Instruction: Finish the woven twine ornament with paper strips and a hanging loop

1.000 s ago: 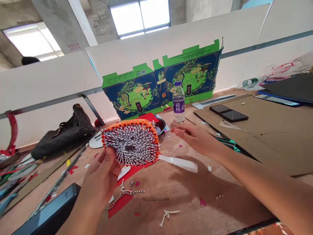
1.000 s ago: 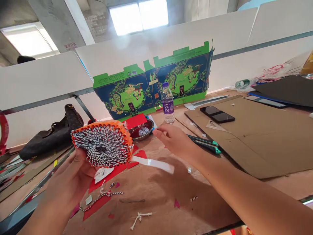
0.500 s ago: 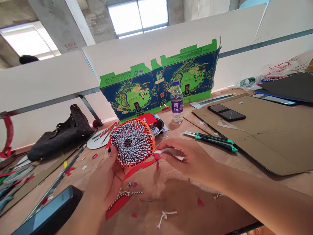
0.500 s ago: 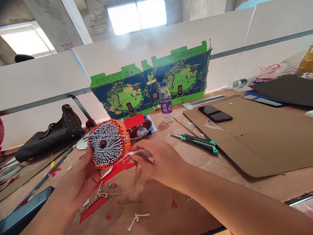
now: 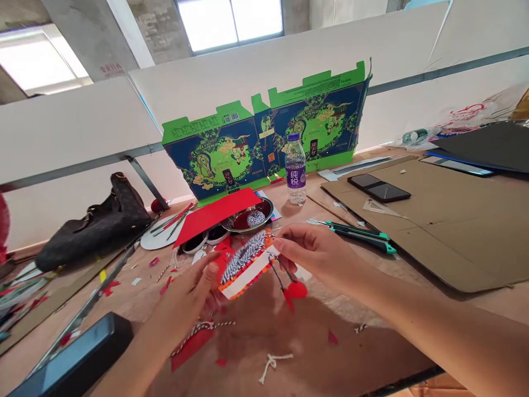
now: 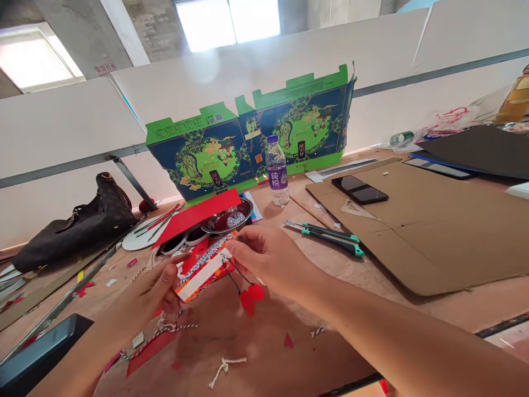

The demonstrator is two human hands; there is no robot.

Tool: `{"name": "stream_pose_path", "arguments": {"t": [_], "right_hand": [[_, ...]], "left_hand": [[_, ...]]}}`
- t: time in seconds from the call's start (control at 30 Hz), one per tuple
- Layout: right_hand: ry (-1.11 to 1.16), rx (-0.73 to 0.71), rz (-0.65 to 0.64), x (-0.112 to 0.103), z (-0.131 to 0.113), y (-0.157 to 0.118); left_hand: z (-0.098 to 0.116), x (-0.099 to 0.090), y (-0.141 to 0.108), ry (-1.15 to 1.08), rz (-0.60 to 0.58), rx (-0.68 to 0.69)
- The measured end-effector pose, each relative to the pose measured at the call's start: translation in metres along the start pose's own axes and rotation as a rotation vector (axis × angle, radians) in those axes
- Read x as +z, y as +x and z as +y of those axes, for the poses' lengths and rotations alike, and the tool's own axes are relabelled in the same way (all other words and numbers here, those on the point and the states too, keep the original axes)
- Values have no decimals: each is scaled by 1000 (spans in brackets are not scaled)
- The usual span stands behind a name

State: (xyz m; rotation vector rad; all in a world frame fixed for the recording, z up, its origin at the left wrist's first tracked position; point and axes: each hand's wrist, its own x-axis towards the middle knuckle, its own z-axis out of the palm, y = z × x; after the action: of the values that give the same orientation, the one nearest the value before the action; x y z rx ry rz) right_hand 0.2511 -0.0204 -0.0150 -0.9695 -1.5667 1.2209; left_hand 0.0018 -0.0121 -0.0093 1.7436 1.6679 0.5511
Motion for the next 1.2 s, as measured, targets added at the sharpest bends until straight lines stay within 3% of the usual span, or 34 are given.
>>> {"name": "stream_pose_path", "arguments": {"t": [0.07,0.13,0.27,0.37,0.53,0.6,0.83,1.03,1.2], "right_hand": [[59,50,-28,1,-1,0],[108,92,-51,3,-2,0],[136,104,-122,6,-3,-2],[-34,52,-93,4,-1,-1],[-501,-282,343,-8,-3,0],[-578,-387,408,-8,-6,-4],[-623,-410,109,10,-1,-13],[-548,-391,127,4,0,-12],[-561,-210,99,-2,-4,-7]], "left_hand": [[2,-1,-4,242,230,142],[7,3,-10,368,382,315],[15,19,-23,550,400,712],[15,26,-24,572,421,866],[13,29,-22,509,467,844],[13,29,-22,483,463,817],[14,33,-27,471,495,816],[12,33,-26,475,484,815],[11,32,-24,489,498,814]]}}
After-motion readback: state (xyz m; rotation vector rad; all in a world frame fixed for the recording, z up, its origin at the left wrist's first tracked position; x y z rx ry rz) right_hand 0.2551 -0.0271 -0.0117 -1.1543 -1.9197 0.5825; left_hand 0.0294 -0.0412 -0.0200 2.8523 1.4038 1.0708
